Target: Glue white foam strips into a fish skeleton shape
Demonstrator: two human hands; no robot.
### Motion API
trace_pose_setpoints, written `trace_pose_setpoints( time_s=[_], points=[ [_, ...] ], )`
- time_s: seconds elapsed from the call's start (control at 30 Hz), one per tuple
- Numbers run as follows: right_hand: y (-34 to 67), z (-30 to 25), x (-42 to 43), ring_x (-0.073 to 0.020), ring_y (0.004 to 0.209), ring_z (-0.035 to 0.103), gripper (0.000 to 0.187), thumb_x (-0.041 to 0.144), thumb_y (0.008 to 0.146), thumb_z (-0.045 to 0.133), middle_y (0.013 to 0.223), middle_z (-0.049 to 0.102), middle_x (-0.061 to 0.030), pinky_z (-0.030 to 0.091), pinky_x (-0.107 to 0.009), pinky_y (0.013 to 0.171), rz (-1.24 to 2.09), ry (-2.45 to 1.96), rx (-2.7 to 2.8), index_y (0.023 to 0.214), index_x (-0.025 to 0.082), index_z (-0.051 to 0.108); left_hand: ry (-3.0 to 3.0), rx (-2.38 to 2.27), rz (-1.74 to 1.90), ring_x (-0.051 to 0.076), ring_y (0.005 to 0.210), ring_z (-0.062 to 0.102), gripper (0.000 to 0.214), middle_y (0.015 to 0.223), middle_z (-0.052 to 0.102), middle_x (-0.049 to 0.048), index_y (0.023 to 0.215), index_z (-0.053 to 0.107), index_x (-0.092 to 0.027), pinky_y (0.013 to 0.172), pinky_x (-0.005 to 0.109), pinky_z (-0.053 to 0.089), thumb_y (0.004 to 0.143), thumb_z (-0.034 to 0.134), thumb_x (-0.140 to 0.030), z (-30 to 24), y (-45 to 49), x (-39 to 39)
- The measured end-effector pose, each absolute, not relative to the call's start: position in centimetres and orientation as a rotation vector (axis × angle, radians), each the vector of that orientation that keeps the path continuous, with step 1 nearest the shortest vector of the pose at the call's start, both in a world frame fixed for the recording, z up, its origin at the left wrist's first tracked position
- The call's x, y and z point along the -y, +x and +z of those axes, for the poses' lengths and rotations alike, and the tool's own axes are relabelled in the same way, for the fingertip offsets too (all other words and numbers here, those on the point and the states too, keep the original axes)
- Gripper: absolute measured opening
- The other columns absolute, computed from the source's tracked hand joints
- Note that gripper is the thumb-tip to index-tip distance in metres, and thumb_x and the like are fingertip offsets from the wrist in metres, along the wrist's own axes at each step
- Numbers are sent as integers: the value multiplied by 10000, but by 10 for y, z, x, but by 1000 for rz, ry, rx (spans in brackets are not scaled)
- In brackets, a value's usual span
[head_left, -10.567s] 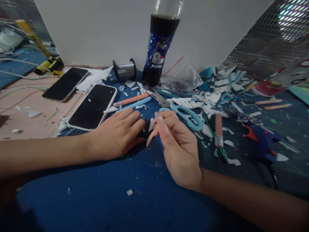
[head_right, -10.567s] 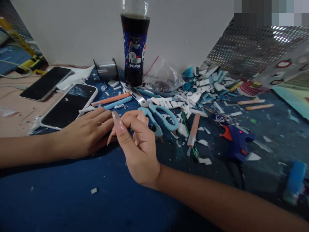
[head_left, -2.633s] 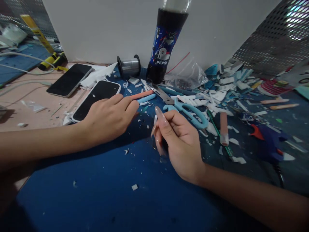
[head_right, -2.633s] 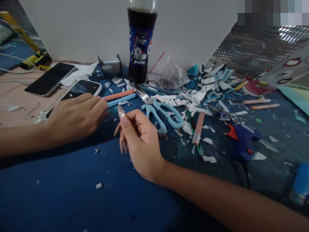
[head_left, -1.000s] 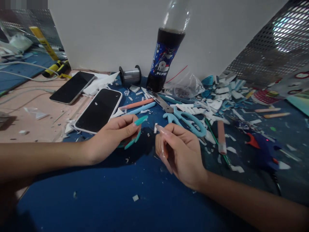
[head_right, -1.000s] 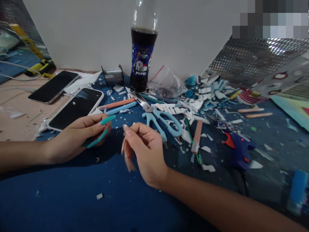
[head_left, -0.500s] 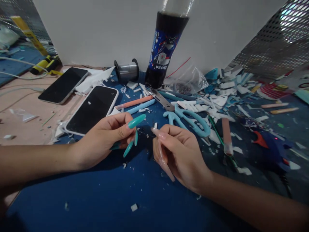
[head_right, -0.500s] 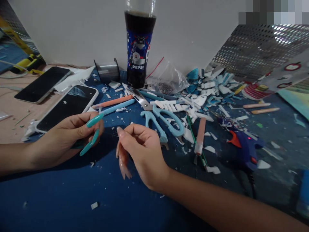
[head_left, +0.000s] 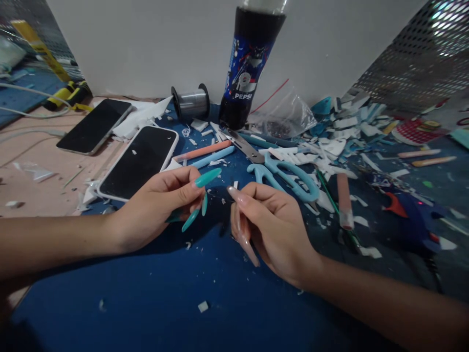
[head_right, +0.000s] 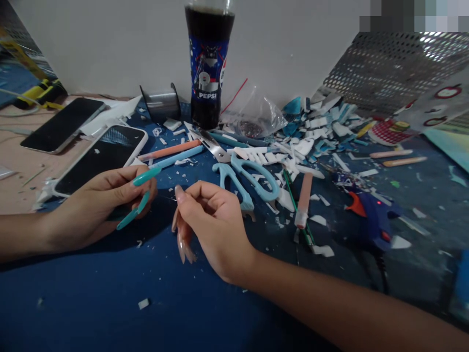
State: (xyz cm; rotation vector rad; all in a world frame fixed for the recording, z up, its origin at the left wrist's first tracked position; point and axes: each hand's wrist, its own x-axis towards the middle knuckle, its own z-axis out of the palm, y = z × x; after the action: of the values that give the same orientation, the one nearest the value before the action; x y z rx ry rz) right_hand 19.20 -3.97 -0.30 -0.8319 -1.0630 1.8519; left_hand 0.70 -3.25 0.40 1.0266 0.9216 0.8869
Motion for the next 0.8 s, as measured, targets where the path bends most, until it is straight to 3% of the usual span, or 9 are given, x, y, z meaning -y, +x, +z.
trace_pose_setpoints(
  time_s=[0.8],
  points=[
    [190,-5,37,-22,278,439,359,301,878,660,418,523,54,380,-123,311,1862,-793,1057,564,163,554,1016,-922,848,32,485,395,290,555,507,-50,643,521,-149,449,114,352,833,677,-303,4,7,34]
  ],
)
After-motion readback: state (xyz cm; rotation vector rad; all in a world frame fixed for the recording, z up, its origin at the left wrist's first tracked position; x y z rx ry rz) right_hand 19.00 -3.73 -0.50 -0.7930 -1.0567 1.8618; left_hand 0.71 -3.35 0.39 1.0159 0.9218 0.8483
